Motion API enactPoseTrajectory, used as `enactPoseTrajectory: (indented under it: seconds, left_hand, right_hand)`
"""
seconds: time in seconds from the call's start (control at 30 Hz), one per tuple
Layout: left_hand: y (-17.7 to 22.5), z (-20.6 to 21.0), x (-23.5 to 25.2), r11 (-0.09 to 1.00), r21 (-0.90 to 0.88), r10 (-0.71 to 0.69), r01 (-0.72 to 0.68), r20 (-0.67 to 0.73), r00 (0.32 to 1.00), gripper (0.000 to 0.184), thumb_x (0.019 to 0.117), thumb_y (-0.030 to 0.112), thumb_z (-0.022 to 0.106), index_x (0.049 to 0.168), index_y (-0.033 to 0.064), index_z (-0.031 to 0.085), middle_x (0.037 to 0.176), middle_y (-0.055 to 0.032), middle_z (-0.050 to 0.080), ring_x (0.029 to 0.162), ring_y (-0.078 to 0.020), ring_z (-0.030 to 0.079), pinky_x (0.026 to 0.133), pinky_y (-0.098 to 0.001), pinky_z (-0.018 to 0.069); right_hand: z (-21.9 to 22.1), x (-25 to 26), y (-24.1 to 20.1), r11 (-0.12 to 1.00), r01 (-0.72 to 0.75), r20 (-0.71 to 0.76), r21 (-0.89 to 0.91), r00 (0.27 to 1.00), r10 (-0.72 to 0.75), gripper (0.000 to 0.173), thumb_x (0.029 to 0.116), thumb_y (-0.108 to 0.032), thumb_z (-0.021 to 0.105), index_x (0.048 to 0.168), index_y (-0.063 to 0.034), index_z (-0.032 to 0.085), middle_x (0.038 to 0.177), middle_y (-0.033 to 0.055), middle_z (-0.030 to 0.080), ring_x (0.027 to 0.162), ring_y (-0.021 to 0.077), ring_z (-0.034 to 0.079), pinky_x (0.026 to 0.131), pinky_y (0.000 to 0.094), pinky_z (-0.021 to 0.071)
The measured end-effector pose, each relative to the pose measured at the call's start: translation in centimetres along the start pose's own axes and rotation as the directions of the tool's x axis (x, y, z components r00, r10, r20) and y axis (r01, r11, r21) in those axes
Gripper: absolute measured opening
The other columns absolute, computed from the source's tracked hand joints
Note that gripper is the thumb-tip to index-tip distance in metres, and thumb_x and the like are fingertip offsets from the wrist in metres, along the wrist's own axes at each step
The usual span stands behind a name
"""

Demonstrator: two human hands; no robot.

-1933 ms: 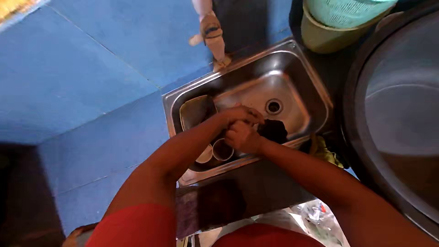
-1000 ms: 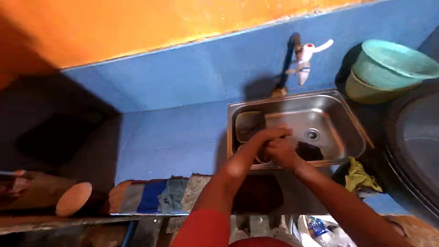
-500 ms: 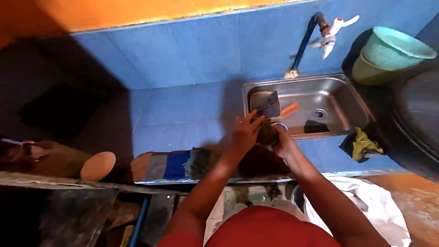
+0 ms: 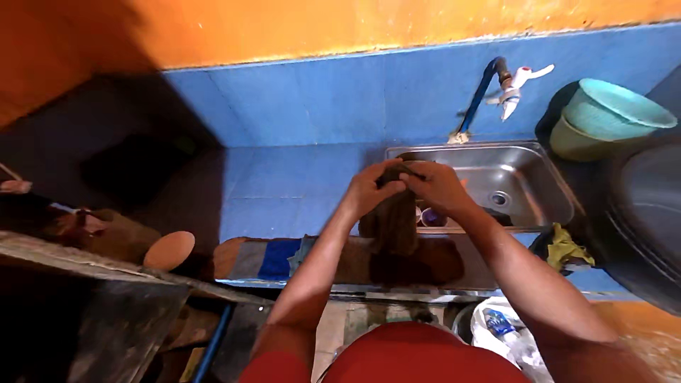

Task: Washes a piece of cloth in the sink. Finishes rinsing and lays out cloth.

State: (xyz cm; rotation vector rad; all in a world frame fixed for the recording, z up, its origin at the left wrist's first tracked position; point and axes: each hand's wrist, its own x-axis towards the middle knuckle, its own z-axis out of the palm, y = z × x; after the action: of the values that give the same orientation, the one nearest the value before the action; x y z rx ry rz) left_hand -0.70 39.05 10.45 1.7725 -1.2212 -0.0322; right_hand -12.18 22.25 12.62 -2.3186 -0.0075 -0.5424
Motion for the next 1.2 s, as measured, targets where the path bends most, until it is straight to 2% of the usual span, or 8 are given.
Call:
enactPoseTrajectory:
  seconds: [0.17,0.5,0.67,0.83,0.93,1.07,1.13,1.2]
  left_hand:
    - [1.4,0.0,0.0,0.942,0.103,-0.336,0.32,0.238,0.911,0.039,0.0908,0.014,0.078,0.126,0.0008,0.067,0.111,-0.0179,0.073,0.104,-0.0284,0.071,0.098,-0.0536,0.0541]
    - [-1.1,-0.4,0.7,0.961,-0.085,-0.269,0.263,-0.061,0.961,0.019,0.0996,0.016,0.067,0.109,0.001,0.073,0.097,-0.0062,0.072,0.087,-0.0068,0.065,0.086,-0.0317,0.0543]
    - [-1.2,1.7,3.5,0.96,-0.07,-0.275,0.271,-0.043,0.961,0.023,0.1019,0.02,0.063,0.113,0.0018,0.072,0.105,-0.0081,0.071,0.096,-0.0095,0.066,0.092,-0.0346,0.0538]
    - [3.3,5.4,4.2,0.978,-0.087,-0.188,0.19,0.032,0.982,0.026,0.1016,0.017,0.062,0.119,-0.001,0.068,0.11,-0.0106,0.071,0.099,-0.0084,0.067,0.093,-0.0309,0.0549]
    - [6.0,7.8,1.1,0.982,-0.085,-0.149,0.171,0.217,0.965,0.022,0.0976,0.013,0.068,0.115,-0.0006,0.07,0.105,-0.0094,0.072,0.091,-0.0079,0.067,0.085,-0.0282,0.0568]
    - [3.9,12.9,-5.8,0.97,-0.06,-0.163,0.234,0.553,0.817,0.026,0.0975,0.018,0.069,0.112,-0.0027,0.073,0.108,-0.0165,0.073,0.101,-0.023,0.07,0.095,-0.0415,0.0563]
    - [3.2,14.9,-7.8,0.938,-0.017,-0.246,0.346,0.67,0.7,0.033,0.102,0.02,0.063,0.119,-0.007,0.07,0.116,-0.0235,0.071,0.11,-0.0306,0.068,0.101,-0.0452,0.0515]
    - [2.8,15.8,-8.1,0.904,0.032,-0.326,0.427,0.696,0.639,0.035,0.1043,0.022,0.06,0.122,-0.0068,0.068,0.117,-0.024,0.07,0.111,-0.0302,0.067,0.102,-0.0443,0.0505]
  right_hand:
    - [-4.2,0.2,-0.5,0.973,-0.092,-0.144,0.213,0.982,0.124,0.028,0.1052,-0.026,0.057,0.112,-0.0038,0.072,0.102,0.0083,0.071,0.092,0.012,0.067,0.087,0.0372,0.0561]
    - [-7.4,-1.7,6.9,0.757,-0.271,-0.119,0.594,0.902,0.416,0.024,0.1048,-0.022,0.059,0.124,-0.0081,0.062,0.104,0.002,0.068,0.085,0.0085,0.067,0.076,0.0311,0.0596]
    - [-9.4,-1.7,10.3,0.804,-0.268,-0.127,0.531,0.913,0.388,0.025,0.1055,-0.018,0.054,0.122,-0.0004,0.062,0.11,0.0072,0.066,0.097,0.0112,0.065,0.089,0.0333,0.057]
    - [-13.5,-6.7,11.3,0.841,-0.117,-0.219,0.529,0.938,0.268,0.016,0.105,-0.019,0.05,0.114,-0.0102,0.06,0.101,-0.0048,0.065,0.094,0.0045,0.065,0.09,0.029,0.0561]
    - [-14.5,-14.1,11.2,0.892,-0.196,-0.223,0.408,0.926,0.305,0.02,0.1023,-0.03,0.053,0.117,-0.0196,0.062,0.101,-0.0112,0.064,0.086,-0.0017,0.061,0.078,0.0214,0.0548]
    - [-10.4,-24.6,13.9,0.776,-0.393,-0.139,0.493,0.845,0.516,0.013,0.0979,-0.017,0.056,0.108,-0.0132,0.064,0.1,-0.0094,0.069,0.093,0.0,0.064,0.087,0.0251,0.056]
    - [-7.8,-27.3,14.7,0.697,-0.533,-0.077,0.479,0.766,0.639,0.02,0.1005,-0.008,0.053,0.115,0.0038,0.062,0.106,0.0035,0.067,0.098,0.0036,0.064,0.091,0.0261,0.0544]
    - [-6.2,-27.9,15.1,0.637,-0.626,-0.057,0.449,0.692,0.72,0.026,0.1036,-0.008,0.052,0.122,0.0084,0.06,0.113,0.0116,0.066,0.101,0.0076,0.065,0.092,0.0285,0.0558]
